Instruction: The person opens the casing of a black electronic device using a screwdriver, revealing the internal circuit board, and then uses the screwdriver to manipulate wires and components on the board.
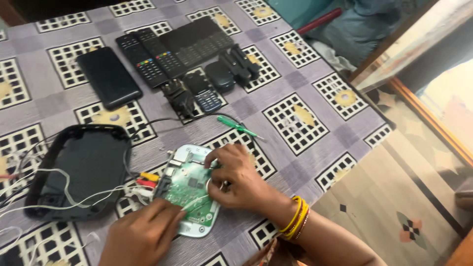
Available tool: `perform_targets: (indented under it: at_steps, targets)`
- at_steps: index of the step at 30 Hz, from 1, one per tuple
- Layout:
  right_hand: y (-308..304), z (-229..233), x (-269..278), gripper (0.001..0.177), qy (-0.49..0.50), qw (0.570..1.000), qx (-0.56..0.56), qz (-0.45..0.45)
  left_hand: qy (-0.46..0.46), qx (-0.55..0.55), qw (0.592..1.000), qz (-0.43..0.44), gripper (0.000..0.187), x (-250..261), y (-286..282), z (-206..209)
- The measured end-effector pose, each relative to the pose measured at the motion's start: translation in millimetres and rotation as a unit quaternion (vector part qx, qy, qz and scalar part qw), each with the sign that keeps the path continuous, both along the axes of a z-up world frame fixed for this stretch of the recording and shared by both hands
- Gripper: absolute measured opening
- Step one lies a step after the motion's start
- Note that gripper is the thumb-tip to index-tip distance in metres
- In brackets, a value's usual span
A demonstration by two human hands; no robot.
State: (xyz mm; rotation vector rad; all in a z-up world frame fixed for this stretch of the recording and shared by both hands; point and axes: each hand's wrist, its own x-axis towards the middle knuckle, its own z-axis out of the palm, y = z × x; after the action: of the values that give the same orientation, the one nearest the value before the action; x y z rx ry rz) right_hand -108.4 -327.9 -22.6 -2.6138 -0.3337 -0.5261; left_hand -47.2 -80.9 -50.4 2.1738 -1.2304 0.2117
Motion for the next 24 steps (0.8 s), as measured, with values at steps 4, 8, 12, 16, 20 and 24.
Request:
perform_targets:
  at_steps: [4,8,12,16,20,24]
  targets:
    - [-6.6,-10.7,-1.1,0.025,0.083,0.963,0.212,0.142,0.048,0.015,0.997,0.063,0.016,3.8,0.0,-1.6]
    - [-15.0,-20.2,-1.6,0.025,0.194,0.886,0.384,0.171,0.126,0.081,0.983,0.11,0.017,3.2,-3.9,-4.6]
    - [-14.3,-14.1,-4.4,0.019,0.302,0.766,0.537,0.183,0.096,0.04,0.991,0.085,0.017,2.2,-5.4,-10.1]
    - [-11.6,-5.8,-4.4,0.029,0.304,0.764,0.533,0.197,0.12,0.089,0.985,0.085,0.017,0.7,-8.7,-12.7]
    - [-11.7,-9.3,-4.7,0.026,0.308,0.747,0.551,0.21,0.116,0.055,0.99,0.051,0.019,-1.8,-7.8,-14.9]
    - [-12.7,-17.7,-1.4,0.027,0.333,0.713,0.58,0.212,0.112,0.058,0.991,0.048,0.018,-2.4,-9.5,-17.9]
